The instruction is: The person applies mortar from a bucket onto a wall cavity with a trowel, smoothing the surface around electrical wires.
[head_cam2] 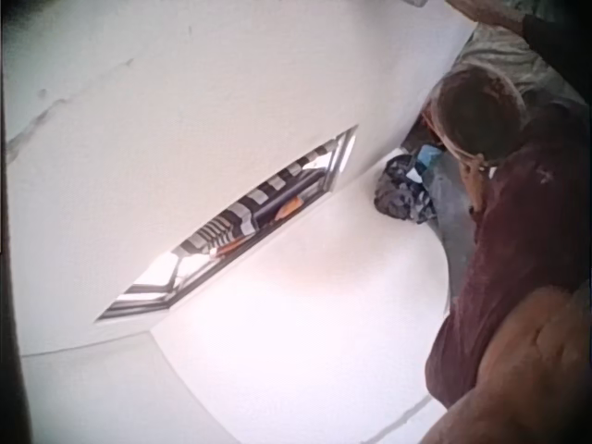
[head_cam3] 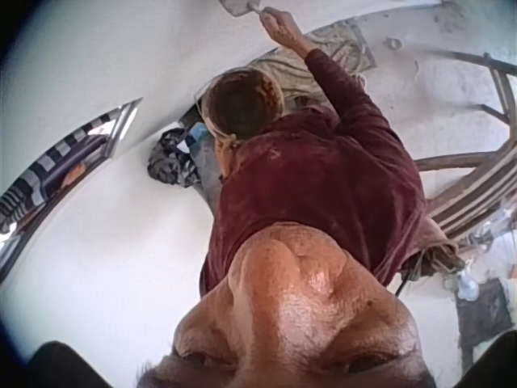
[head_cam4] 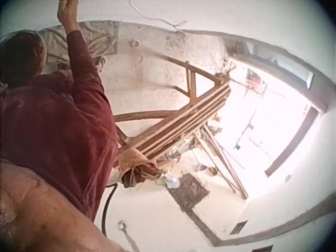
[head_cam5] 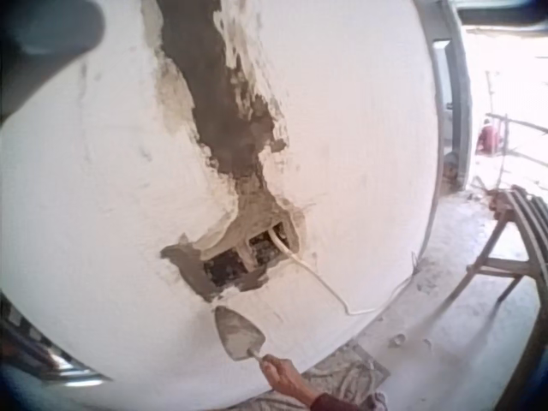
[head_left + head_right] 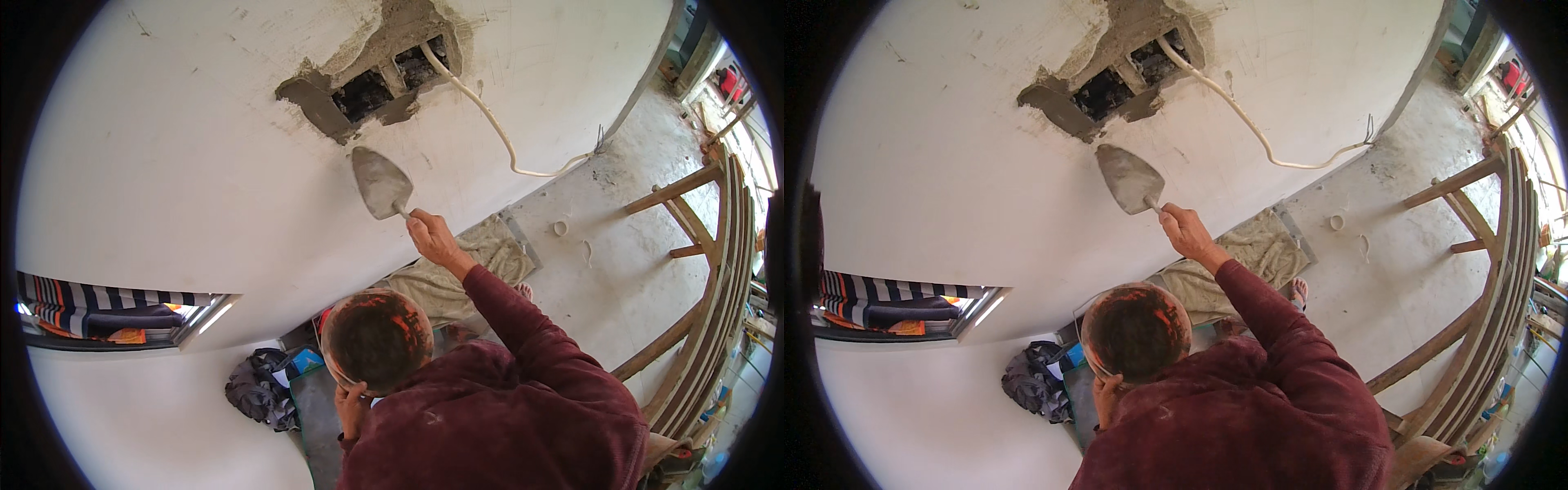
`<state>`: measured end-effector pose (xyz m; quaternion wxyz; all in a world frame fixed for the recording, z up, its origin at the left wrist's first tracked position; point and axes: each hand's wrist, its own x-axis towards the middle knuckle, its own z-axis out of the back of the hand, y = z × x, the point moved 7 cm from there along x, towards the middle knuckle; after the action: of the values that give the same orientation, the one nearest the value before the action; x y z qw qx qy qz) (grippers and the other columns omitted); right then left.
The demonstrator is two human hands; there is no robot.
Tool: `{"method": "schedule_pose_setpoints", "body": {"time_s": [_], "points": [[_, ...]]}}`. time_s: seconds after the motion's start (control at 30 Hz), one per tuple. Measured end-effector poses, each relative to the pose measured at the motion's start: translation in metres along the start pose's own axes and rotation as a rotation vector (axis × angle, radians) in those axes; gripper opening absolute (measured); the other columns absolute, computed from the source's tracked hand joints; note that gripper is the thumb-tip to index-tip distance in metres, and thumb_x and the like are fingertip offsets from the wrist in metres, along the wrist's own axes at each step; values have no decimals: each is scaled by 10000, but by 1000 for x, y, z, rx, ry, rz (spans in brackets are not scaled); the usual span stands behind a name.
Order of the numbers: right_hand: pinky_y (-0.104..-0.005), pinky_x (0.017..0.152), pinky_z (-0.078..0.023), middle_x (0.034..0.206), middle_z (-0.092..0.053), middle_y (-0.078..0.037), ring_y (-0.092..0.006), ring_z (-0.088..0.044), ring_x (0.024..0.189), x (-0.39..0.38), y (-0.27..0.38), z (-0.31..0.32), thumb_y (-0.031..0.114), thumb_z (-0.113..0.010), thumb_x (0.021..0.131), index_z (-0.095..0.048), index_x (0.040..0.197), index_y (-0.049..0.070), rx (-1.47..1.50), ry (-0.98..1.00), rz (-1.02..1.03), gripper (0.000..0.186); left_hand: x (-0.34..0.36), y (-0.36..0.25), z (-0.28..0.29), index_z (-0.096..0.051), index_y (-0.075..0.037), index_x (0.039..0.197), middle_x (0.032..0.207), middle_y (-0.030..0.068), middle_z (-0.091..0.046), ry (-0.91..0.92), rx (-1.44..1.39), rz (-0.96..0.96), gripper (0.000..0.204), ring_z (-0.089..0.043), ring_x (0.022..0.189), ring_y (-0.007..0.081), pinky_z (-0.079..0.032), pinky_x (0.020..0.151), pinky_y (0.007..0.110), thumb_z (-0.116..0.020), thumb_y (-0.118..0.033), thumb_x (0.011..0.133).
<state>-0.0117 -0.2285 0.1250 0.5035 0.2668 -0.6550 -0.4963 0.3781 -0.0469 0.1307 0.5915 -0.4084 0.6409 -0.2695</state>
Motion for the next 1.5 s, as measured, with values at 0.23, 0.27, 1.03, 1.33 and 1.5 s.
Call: {"method": "schedule_pose_setpoints", "body": {"time_s": [0.23, 0.27, 1.03, 1.33, 1.5], "points": [[-396, 506, -395, 575, -481, -80, -199, -508, 497, 26, -9, 0, 237, -423, 1072, -500, 832, 6, -169, -132, -16, 341, 2, 7, 19, -584, -44, 968, 912, 36, -647, -50, 125, 40, 137, -655, 805, 174, -616, 766, 417, -659, 24, 875], [-406, 516, -397, 587, -486, -89, -208, -514, 507, 23, -9, -2, 233, -424, 1071, -499, 836, 4, -217, -117, -13, 337, 3, 5, 22, -582, -44, 964, 908, 35, -645, -86, 175, 31, 136, -653, 803, 172, -617, 770, 410, -661, 20, 874], [-528, 601, -399, 657, -517, -251, -493, -537, 651, 13, 22, -5, 182, -464, 1043, -531, 897, -14, -161, -48, 32, 254, 3, 0, 21, -574, -61, 878, 873, 67, -682, 11, 30, -6, 139, -682, 760, 197, -627, 709, 414, -670, 39, 875], [-493, 577, -414, 626, -493, -228, -449, -536, 591, -17, 12, 11, 153, -472, 1030, -521, 898, -18, -262, 9, -79, 222, 3, -5, 16, -578, -52, 907, 873, 61, -674, 5, 20, -16, 112, -674, 762, 192, -624, 712, 397, -656, 25, 882], [-547, 618, -429, 693, -572, -276, -506, -593, 708, 21, 18, 14, 198, -477, 1034, -569, 916, -19, -150, -73, -61, 263, 7, -4, 12, -580, -58, 905, 869, 64, -673, 15, 65, 25, 122, -675, 755, 195, -629, 698, 398, -655, 33, 877]]}}
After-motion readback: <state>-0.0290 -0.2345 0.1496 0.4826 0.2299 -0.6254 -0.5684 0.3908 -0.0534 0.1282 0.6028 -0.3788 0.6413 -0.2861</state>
